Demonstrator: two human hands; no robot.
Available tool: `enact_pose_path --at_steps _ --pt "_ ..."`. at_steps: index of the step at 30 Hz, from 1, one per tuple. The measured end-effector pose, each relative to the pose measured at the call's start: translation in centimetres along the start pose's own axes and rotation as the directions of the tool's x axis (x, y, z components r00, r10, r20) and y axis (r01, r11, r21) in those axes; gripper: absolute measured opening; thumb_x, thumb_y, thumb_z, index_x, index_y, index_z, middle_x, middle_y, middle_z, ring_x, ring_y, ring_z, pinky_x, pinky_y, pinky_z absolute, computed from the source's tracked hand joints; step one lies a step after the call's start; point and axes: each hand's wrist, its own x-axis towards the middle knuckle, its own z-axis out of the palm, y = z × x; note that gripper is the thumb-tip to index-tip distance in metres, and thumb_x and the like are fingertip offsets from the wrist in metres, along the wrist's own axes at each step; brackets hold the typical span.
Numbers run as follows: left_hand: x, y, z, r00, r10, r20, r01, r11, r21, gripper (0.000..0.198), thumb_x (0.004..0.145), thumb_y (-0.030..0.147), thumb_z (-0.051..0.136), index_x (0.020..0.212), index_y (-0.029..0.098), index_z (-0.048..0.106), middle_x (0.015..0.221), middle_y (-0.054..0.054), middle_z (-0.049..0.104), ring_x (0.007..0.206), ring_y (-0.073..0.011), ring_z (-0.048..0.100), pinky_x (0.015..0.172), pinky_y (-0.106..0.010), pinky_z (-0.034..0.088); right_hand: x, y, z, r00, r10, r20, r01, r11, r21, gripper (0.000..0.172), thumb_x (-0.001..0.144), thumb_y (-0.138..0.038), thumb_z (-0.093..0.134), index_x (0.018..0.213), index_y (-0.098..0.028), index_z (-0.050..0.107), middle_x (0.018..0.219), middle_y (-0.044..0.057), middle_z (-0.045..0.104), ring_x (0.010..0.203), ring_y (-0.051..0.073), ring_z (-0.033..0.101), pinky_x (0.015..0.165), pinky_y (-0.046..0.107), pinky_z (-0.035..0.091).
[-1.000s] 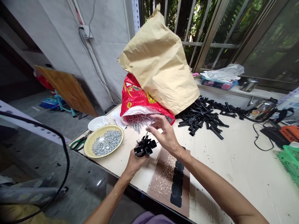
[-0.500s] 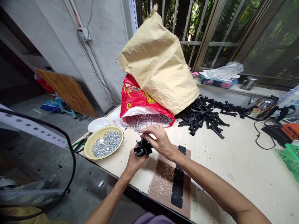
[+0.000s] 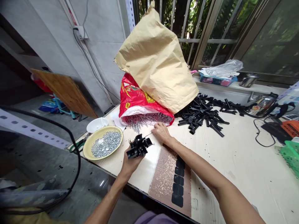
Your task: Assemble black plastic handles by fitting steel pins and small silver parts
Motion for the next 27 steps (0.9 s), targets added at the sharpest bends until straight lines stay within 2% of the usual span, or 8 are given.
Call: enact_pose_path --at_steps 2,4,7,11,17,21,24,27 --pt "0.4 -0.1 0.2 0.996 -0.088 -0.019 0.088 0.996 -0.016 0.023 0.057 0.021 0.071 0.078 0.014 0.064 0.064 0.0 0.065 0.059 -0.0146 0.058 0.056 -0.024 0.046 -0.1 -0.2 0.2 1.0 -0.029 -0.002 0.029 1.0 0.004 0.018 0.091 -0.026 0.052 0.092 -0.022 0.069 0.1 0.008 0.062 0.096 0.021 0.044 0.079 0.033 0.03" --pt "0.9 -0.3 0.3 0.985 -0.17 -0.029 0.168 0.984 -0.057 0.018 0.059 0.024 0.071 0.072 0.013 0.065 0.063 -0.001 0.064 0.059 -0.0144 0.058 0.057 -0.024 0.046 -0.3 -0.1 -0.5 0.999 -0.028 -0.035 0.029 1.0 0.012 0.02 0.092 -0.026 0.049 0.094 -0.02 0.067 0.101 0.008 0.063 0.098 0.021 0.044 0.082 0.033 0.029" --pt "1.3 -0.6 0.1 0.966 -0.26 -0.003 0.255 0.948 -0.189 0.022 0.059 0.029 0.073 0.07 0.012 0.066 0.065 -0.002 0.064 0.06 -0.014 0.058 0.058 -0.025 0.048 -0.9 0.5 -2.7 0.985 0.022 -0.169 -0.008 0.997 0.082 0.024 0.095 -0.03 0.043 0.099 -0.02 0.065 0.098 0.006 0.064 0.095 0.02 0.047 0.084 0.033 0.027" --pt "1.8 -0.9 0.3 0.953 -0.3 0.049 0.301 0.909 -0.287 0.024 0.056 0.028 0.075 0.07 0.011 0.066 0.063 -0.001 0.061 0.054 -0.0112 0.054 0.053 -0.024 0.046 -1.7 0.9 -6.4 0.962 0.006 -0.272 0.036 0.988 0.149 0.025 0.095 -0.033 0.042 0.098 -0.023 0.065 0.092 0.004 0.065 0.087 0.017 0.052 0.082 0.032 0.028" --pt "2.4 -0.5 0.9 0.935 -0.351 0.044 0.349 0.894 -0.281 0.022 0.053 0.026 0.074 0.065 0.011 0.064 0.055 0.0 0.058 0.047 -0.0097 0.051 0.047 -0.022 0.04 -2.3 0.0 -10.4 0.911 -0.03 -0.411 0.116 0.976 0.187 0.021 0.093 -0.033 0.049 0.096 -0.028 0.068 0.095 0.004 0.059 0.089 0.017 0.051 0.081 0.033 0.033" --pt "2.4 -0.1 1.1 0.941 -0.334 0.047 0.336 0.914 -0.226 0.018 0.053 0.023 0.071 0.062 0.012 0.061 0.055 0.0 0.057 0.048 -0.0098 0.05 0.047 -0.022 0.039 -2.6 -1.1 -11.8 0.902 -0.148 -0.406 0.183 0.982 0.048 0.017 0.091 -0.03 0.052 0.091 -0.032 0.069 0.087 0.002 0.056 0.084 0.016 0.047 0.084 0.037 0.031" --pt "2.3 0.0 1.3 0.947 -0.317 0.057 0.322 0.927 -0.193 0.014 0.054 0.021 0.068 0.06 0.013 0.059 0.054 0.001 0.055 0.048 -0.0097 0.049 0.048 -0.021 0.039 -2.7 -1.7 -12.2 0.899 -0.256 -0.355 0.255 0.966 -0.051 0.02 0.092 -0.025 0.05 0.096 -0.034 0.068 0.091 0.001 0.057 0.086 0.016 0.045 0.09 0.041 0.027" --pt "2.2 -0.2 1.5 0.943 -0.325 0.074 0.333 0.927 -0.171 0.013 0.053 0.021 0.067 0.059 0.013 0.059 0.052 0.002 0.054 0.048 -0.01 0.049 0.048 -0.022 0.039 -2.8 -2.1 -12.6 0.899 -0.313 -0.307 0.305 0.949 -0.077 0.023 0.093 -0.022 0.048 0.1 -0.034 0.065 0.093 0.001 0.058 0.089 0.017 0.045 0.096 0.044 0.024"
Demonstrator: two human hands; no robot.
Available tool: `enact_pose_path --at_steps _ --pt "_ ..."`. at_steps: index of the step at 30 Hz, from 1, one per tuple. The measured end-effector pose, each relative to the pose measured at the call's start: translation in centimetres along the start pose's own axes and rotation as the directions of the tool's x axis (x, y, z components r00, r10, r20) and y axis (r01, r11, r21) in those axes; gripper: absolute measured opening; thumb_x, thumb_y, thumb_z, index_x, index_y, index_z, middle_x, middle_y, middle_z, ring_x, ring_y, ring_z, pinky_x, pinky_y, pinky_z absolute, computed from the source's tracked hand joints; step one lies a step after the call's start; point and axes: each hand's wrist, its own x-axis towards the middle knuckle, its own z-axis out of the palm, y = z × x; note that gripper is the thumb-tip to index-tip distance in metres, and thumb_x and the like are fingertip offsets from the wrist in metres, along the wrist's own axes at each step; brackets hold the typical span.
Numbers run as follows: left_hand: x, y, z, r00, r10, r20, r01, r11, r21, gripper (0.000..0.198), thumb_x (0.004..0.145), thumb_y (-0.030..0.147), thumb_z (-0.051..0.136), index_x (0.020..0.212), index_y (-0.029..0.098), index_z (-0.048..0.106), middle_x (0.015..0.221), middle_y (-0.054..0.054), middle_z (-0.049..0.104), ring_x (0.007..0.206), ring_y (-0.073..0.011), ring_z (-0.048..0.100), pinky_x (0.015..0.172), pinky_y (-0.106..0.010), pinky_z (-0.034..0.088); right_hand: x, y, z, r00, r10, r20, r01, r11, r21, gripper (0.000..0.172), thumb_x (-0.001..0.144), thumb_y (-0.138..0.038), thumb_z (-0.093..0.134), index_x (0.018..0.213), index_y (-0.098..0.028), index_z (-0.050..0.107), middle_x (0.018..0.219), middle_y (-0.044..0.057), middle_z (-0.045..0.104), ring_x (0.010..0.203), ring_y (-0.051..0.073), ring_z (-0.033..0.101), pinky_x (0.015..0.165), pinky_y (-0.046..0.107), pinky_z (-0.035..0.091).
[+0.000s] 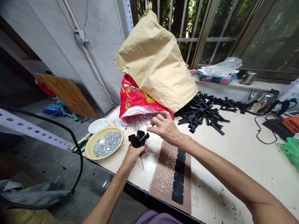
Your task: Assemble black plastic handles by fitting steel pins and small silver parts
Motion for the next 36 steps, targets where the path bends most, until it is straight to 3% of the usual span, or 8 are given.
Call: enact_pose_path --at_steps 12,17,19,21,23,25,32,36 --pt "0.4 -0.5 0.1 0.999 -0.004 -0.04 0.007 0.996 0.094 0.01 0.054 0.02 0.066 0.06 0.012 0.062 0.05 0.001 0.054 0.046 -0.0112 0.048 0.045 -0.022 0.037 1.1 -1.3 -0.4 0.988 -0.124 0.087 0.126 0.992 -0.024 0.023 0.094 -0.018 0.045 0.098 -0.031 0.063 0.091 -0.001 0.059 0.089 0.016 0.046 0.099 0.046 0.022" --pt "-0.5 0.9 0.0 0.994 0.076 -0.084 -0.068 0.994 0.09 0.012 0.057 0.023 0.067 0.062 0.013 0.063 0.052 0.002 0.055 0.05 -0.0114 0.05 0.048 -0.022 0.037 1.1 1.0 0.9 0.99 0.142 -0.003 -0.139 0.971 0.196 0.024 0.089 -0.034 0.056 0.11 -0.026 0.061 0.102 0.004 0.062 0.096 0.019 0.053 0.092 0.039 0.033" --pt "-1.1 1.7 -0.1 0.986 0.112 -0.122 -0.1 0.99 0.102 0.013 0.058 0.025 0.068 0.062 0.013 0.064 0.054 0.001 0.058 0.052 -0.0123 0.052 0.051 -0.022 0.039 0.8 2.5 2.5 0.921 0.374 0.106 -0.388 0.898 0.206 0.02 0.089 -0.034 0.054 0.101 -0.022 0.064 0.102 0.005 0.063 0.095 0.018 0.056 0.084 0.031 0.038" --pt "-1.7 2.5 -0.1 0.976 0.15 -0.157 -0.131 0.984 0.124 0.014 0.058 0.026 0.069 0.064 0.014 0.065 0.057 0.0 0.061 0.056 -0.0137 0.055 0.054 -0.023 0.042 0.3 3.3 4.8 0.754 0.575 0.318 -0.629 0.771 0.097 0.018 0.089 -0.033 0.054 0.091 -0.021 0.067 0.097 0.005 0.066 0.09 0.017 0.059 0.075 0.026 0.04" --pt "-2.1 2.9 0.1 0.963 0.192 -0.189 -0.168 0.976 0.139 0.015 0.058 0.025 0.069 0.069 0.014 0.066 0.063 -0.001 0.065 0.062 -0.0158 0.059 0.058 -0.024 0.044 0.0 3.4 7.4 0.566 0.683 0.461 -0.755 0.654 -0.041 0.024 0.089 -0.037 0.052 0.084 -0.019 0.068 0.091 0.007 0.068 0.086 0.019 0.062 0.069 0.026 0.04" --pt "-2.2 3.1 0.4 0.952 0.223 -0.211 -0.195 0.97 0.145 0.017 0.058 0.023 0.069 0.072 0.014 0.067 0.068 -0.002 0.068 0.067 -0.0175 0.061 0.061 -0.025 0.046 -0.2 2.9 9.6 0.474 0.729 0.493 -0.797 0.593 -0.111 0.033 0.089 -0.042 0.049 0.081 -0.017 0.069 0.088 0.011 0.069 0.086 0.022 0.063 0.066 0.027 0.04" --pt "-0.7 3.0 1.0 0.96 0.203 -0.192 -0.188 0.978 0.094 0.016 0.06 0.026 0.067 0.071 0.013 0.065 0.061 0.0 0.063 0.058 -0.0137 0.056 0.055 -0.022 0.042 -0.3 2.2 10.8 0.386 0.782 0.489 -0.838 0.519 -0.168 0.022 0.081 -0.026 0.052 0.085 -0.014 0.07 0.087 0.015 0.07 0.086 0.025 0.065 0.067 0.028 0.042" --pt "0.7 2.5 0.4 0.98 0.102 -0.172 -0.09 0.993 0.076 0.014 0.058 0.024 0.065 0.054 0.014 0.056 0.049 0.002 0.051 0.048 -0.0095 0.044 0.047 -0.021 0.033 -1.2 3.0 6.9 0.478 0.768 0.426 -0.822 0.562 -0.091 0.028 0.088 -0.026 0.043 0.099 -0.019 0.067 0.094 0.009 0.068 0.089 0.022 0.062 0.069 0.028 0.041"
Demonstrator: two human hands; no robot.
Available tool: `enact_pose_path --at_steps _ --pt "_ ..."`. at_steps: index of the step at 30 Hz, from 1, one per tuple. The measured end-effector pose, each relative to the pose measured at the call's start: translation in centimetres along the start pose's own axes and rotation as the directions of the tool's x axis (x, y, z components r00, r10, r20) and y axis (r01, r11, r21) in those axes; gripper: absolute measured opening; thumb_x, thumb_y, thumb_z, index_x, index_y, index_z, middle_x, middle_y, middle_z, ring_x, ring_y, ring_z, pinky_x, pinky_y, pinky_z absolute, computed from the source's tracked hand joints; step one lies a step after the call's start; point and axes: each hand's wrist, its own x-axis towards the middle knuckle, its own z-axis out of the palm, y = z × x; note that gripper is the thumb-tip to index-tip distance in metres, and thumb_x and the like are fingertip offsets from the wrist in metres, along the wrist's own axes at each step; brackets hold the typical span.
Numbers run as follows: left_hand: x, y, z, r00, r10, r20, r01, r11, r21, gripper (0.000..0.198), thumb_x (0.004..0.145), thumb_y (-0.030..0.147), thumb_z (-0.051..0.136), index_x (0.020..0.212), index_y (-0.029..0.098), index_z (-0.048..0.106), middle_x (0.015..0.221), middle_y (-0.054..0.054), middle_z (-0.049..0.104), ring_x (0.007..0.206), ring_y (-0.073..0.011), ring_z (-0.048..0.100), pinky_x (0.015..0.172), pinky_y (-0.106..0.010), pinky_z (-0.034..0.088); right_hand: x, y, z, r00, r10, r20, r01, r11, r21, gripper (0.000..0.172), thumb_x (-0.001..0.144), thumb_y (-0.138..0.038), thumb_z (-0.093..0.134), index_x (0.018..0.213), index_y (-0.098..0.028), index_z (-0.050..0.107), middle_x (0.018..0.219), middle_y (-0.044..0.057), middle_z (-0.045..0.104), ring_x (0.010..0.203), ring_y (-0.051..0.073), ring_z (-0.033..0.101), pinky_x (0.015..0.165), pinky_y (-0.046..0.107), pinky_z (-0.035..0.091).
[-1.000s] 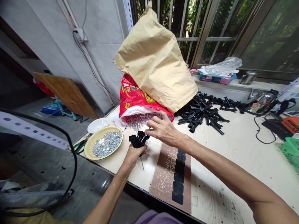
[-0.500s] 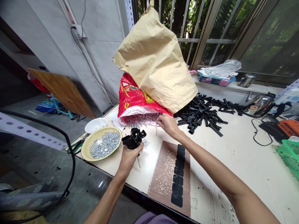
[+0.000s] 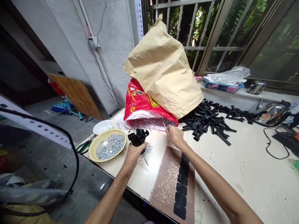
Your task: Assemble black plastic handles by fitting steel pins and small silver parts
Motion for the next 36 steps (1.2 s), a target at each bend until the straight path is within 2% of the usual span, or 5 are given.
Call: enact_pose_path --at_steps 8,19,22,28,36 --pt "0.1 -0.8 1.6 0.989 0.11 0.103 -0.139 0.934 0.33 0.015 0.06 0.019 0.059 0.074 0.015 0.062 0.064 -0.002 0.062 0.061 -0.017 0.057 0.055 -0.024 0.037 -4.8 -1.9 -8.5 0.617 -0.683 -0.391 0.714 0.695 -0.085 0.02 0.091 -0.036 0.051 0.094 -0.029 0.069 0.083 0.003 0.056 0.083 0.017 0.047 0.08 0.033 0.034" --pt "-1.3 0.7 2.8 0.965 0.217 0.15 -0.263 0.824 0.502 0.025 0.062 0.016 0.058 0.087 0.017 0.062 0.072 -0.004 0.065 0.066 -0.0201 0.059 0.056 -0.026 0.037 -6.5 -2.6 -10.0 0.514 -0.83 -0.217 0.84 0.538 -0.068 0.019 0.09 -0.031 0.05 0.1 -0.02 0.062 0.093 0.007 0.059 0.091 0.02 0.048 0.083 0.036 0.035" --pt "-1.3 0.5 3.4 0.976 0.101 0.193 -0.153 0.948 0.28 0.013 0.061 0.02 0.063 0.072 0.016 0.058 0.06 0.0 0.058 0.053 -0.0142 0.052 0.049 -0.024 0.036 -6.7 -2.0 -10.1 0.56 -0.763 -0.324 0.829 0.517 0.215 0.049 0.087 -0.04 0.055 0.13 -0.019 0.044 0.114 0.01 0.056 0.102 0.022 0.05 0.088 0.037 0.039" --pt "-1.9 1.0 4.2 0.966 0.049 0.254 -0.033 0.997 -0.067 0.025 0.062 0.031 0.071 0.073 0.014 0.056 0.058 0.002 0.054 0.051 -0.0113 0.051 0.051 -0.024 0.042 -6.5 0.1 -4.9 0.866 -0.351 -0.356 0.497 0.523 0.693 0.048 0.09 -0.046 0.046 0.131 -0.021 0.044 0.114 0.009 0.058 0.102 0.021 0.055 0.087 0.038 0.045" --pt "-1.3 1.5 5.2 0.945 0.161 0.284 -0.175 0.984 0.024 0.027 0.065 0.035 0.071 0.078 0.013 0.064 0.065 0.0 0.059 0.057 -0.0118 0.052 0.055 -0.023 0.043 -7.0 -0.6 -1.7 0.981 -0.132 -0.146 0.171 0.21 0.962 0.044 0.087 -0.053 0.048 0.12 -0.026 0.057 0.117 0.005 0.058 0.097 0.019 0.058 0.079 0.033 0.048"
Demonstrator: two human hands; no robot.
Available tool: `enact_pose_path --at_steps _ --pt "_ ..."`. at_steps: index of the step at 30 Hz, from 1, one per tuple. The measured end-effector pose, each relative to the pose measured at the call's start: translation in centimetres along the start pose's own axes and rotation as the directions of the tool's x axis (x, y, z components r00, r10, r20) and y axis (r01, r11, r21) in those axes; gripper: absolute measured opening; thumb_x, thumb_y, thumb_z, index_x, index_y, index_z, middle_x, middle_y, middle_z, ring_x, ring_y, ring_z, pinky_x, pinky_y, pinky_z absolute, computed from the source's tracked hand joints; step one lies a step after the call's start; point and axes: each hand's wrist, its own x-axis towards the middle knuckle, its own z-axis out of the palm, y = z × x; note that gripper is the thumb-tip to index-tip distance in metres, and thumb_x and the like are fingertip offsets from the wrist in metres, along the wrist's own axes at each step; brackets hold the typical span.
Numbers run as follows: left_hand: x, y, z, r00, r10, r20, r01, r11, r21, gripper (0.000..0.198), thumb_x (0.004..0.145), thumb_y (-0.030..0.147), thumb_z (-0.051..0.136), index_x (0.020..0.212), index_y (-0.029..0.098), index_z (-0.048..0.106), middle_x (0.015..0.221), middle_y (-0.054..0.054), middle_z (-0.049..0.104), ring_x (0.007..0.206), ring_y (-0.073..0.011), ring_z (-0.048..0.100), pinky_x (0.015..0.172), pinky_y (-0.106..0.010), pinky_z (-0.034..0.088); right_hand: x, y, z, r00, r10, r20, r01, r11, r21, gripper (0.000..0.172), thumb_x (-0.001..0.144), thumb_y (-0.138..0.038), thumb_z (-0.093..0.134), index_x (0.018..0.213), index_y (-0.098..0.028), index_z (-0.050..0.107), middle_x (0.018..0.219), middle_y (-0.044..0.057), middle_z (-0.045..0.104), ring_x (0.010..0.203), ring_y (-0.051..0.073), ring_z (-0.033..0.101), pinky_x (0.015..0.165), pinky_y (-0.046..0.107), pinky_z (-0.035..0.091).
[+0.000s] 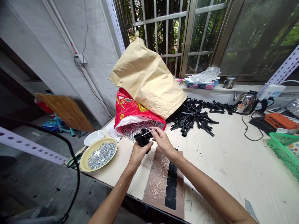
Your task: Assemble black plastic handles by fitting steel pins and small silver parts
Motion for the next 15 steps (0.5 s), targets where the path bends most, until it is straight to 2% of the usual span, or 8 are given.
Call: enact_pose_path --at_steps 4,8,11,15 --pt "0.3 -0.2 0.3 0.999 0.04 -0.022 -0.038 0.995 0.089 0.026 0.065 0.03 0.07 0.083 0.013 0.066 0.068 -0.002 0.063 0.062 -0.0148 0.056 0.059 -0.025 0.044 0.5 0.2 0.1 0.996 -0.044 -0.075 0.041 0.998 -0.044 0.04 0.085 -0.051 0.05 0.111 -0.024 0.063 0.107 0.005 0.062 0.092 0.018 0.057 0.077 0.031 0.047" --pt "0.2 -0.8 0.3 0.998 0.057 -0.037 -0.052 0.992 0.111 0.029 0.062 0.027 0.071 0.087 0.013 0.066 0.074 -0.004 0.068 0.072 -0.0197 0.061 0.066 -0.028 0.045 0.9 0.2 -0.4 0.973 -0.167 -0.16 0.144 0.978 -0.148 0.036 0.087 -0.049 0.049 0.1 -0.02 0.064 0.099 0.006 0.063 0.091 0.018 0.056 0.077 0.032 0.046" --pt "0.3 -1.2 -0.1 0.996 0.075 -0.045 -0.068 0.986 0.154 0.033 0.062 0.026 0.071 0.092 0.014 0.066 0.083 -0.006 0.07 0.081 -0.0227 0.063 0.074 -0.031 0.046 1.1 -0.9 -1.3 0.942 -0.322 -0.098 0.28 0.911 -0.303 0.032 0.091 -0.045 0.045 0.093 -0.019 0.062 0.094 0.006 0.061 0.09 0.018 0.056 0.081 0.032 0.044" --pt "0.6 -1.4 -0.5 0.995 0.099 -0.027 -0.089 0.964 0.25 0.036 0.064 0.024 0.069 0.098 0.014 0.065 0.091 -0.008 0.071 0.088 -0.0244 0.064 0.079 -0.033 0.045 1.1 -3.0 -2.3 0.865 -0.494 0.086 0.454 0.699 -0.552 0.026 0.095 -0.036 0.041 0.089 -0.019 0.06 0.097 0.006 0.06 0.097 0.018 0.053 0.088 0.034 0.039"
